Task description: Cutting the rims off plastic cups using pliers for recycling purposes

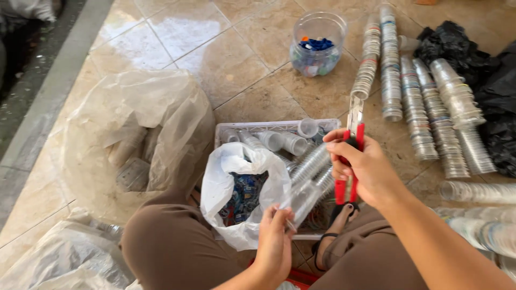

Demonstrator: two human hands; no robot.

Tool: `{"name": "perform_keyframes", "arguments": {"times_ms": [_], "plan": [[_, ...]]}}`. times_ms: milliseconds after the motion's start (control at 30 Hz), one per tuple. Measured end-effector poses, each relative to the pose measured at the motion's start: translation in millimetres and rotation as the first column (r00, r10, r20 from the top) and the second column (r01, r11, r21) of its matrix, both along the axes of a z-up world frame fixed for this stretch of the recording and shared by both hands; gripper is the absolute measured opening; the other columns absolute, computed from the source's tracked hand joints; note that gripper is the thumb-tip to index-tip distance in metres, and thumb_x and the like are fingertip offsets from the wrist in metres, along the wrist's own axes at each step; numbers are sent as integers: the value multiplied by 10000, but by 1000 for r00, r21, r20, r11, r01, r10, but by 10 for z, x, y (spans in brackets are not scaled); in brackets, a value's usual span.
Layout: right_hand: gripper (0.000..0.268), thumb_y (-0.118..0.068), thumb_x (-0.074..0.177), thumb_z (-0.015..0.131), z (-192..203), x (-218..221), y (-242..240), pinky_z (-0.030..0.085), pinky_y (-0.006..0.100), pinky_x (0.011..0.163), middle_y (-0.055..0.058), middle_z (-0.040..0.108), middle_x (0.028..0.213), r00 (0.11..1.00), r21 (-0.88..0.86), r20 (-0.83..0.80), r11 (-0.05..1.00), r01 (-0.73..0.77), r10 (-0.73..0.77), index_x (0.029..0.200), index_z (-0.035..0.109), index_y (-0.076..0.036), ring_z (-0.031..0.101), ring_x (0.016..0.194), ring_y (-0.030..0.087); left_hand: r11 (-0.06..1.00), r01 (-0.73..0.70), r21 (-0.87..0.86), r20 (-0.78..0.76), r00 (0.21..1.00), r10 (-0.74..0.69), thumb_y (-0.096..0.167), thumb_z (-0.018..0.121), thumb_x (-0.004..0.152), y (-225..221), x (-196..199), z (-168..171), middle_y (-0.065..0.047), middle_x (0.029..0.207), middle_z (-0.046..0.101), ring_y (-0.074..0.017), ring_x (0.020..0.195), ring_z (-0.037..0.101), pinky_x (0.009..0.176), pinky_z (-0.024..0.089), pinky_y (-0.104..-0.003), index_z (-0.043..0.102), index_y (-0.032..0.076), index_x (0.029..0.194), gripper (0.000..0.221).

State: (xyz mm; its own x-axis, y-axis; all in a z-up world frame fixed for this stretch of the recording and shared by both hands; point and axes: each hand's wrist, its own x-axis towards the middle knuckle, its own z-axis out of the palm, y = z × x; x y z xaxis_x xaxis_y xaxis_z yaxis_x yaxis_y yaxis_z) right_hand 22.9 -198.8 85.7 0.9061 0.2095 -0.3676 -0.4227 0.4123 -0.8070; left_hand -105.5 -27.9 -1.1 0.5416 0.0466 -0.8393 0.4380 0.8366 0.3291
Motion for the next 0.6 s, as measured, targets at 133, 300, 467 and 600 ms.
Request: {"name": "perform_keyframes", "arguments": {"times_ms": [133, 300, 467, 600], "plan": [[241, -43, 872, 696, 143, -50, 12, 282, 244, 424, 107, 626, 748, 981, -344, 76, 928, -141, 177, 1081, 734, 70, 361, 458, 88, 449, -91, 889, 434, 481, -761, 90, 736, 848, 438, 348, 274, -25, 918, 621, -186, 911, 636, 1008, 505, -405, 615, 91, 1052, 237], [274, -57, 803, 785, 110, -89, 12, 229, 266, 410, 32, 492, 574, 969, -438, 75, 880, -182, 237, 1058, 765, 40, 332, 465, 110, -184, -786, 590, -144, 122, -982, 126, 766, 856, 795, 759, 599, -24, 1030, 661, -211, 997, 596, 1075, 438, -420, 661, 90, 1091, 260], [345, -13, 648, 953, -56, -178, 23, 345, 287, 464, 129, 753, 600, 893, -628, 29, 703, -333, 449, 974, 842, 11, 520, 475, 153, -52, -807, 588, -53, 25, -998, 186, 785, 930, 903, 617, 570, -42, 947, 730, -204, 930, 686, 942, 549, -392, 684, 93, 1109, 225], [244, -3, 709, 897, -294, -198, 126, 462, 294, 569, 91, 710, 666, 900, -642, 80, 712, -283, 429, 906, 753, 3, 592, 589, 168, 23, -823, 568, 26, -10, -1000, 101, 759, 937, 987, 586, 701, -50, 926, 676, -229, 954, 668, 950, 544, -413, 706, 67, 1041, 121]]}}
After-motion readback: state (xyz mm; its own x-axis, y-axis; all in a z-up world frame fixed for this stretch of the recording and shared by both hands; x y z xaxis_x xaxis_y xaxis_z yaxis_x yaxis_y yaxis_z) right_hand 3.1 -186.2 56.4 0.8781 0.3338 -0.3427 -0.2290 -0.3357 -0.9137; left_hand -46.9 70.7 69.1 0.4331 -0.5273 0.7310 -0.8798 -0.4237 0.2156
